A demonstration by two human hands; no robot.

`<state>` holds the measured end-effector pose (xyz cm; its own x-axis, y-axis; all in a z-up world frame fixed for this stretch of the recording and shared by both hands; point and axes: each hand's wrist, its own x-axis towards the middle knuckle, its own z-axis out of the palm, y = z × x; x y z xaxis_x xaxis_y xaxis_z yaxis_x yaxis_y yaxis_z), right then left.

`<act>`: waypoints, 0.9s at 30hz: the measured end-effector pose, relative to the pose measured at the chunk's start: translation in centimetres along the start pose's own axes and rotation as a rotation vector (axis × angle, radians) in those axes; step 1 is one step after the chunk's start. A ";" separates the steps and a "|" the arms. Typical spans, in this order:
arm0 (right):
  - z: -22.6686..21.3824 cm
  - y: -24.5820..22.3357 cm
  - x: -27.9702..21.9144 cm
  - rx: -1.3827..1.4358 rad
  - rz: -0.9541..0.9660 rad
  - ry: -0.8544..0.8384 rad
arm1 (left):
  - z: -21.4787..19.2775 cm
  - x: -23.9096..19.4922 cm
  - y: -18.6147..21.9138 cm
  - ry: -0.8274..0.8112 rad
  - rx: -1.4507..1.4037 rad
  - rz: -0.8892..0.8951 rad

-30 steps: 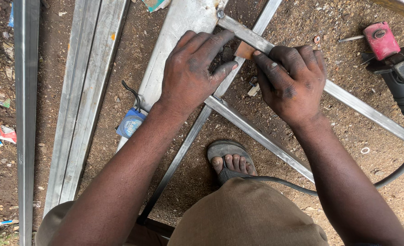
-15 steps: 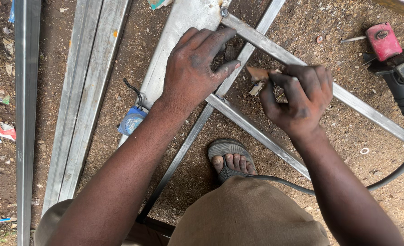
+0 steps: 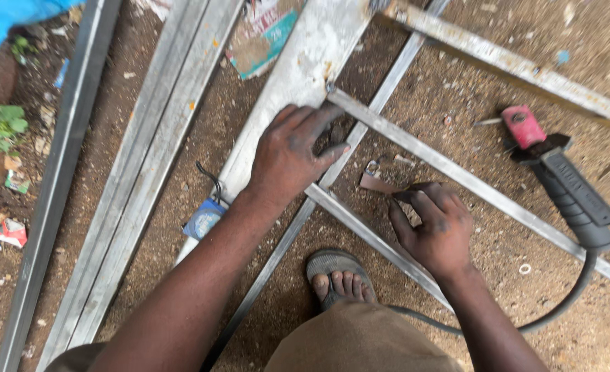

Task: The person welds a metal frame using a handheld welding tool, creating sparks at the joints. They repeatedly measure and adjust the frame with a tape measure and a small metal piece to ensure alignment before welding.

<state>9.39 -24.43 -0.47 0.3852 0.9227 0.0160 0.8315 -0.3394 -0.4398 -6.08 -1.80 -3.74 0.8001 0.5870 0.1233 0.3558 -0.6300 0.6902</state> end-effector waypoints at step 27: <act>3.9 -11.5 2.7 0.952 -0.307 -0.521 | -11.3 -15.3 2.6 -0.042 0.338 -0.609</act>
<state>-0.69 -17.38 1.12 -0.1822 0.9826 -0.0373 0.1330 -0.0130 -0.9910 -22.86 -6.62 4.24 0.4261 0.8700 -0.2480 0.8723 -0.3225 0.3674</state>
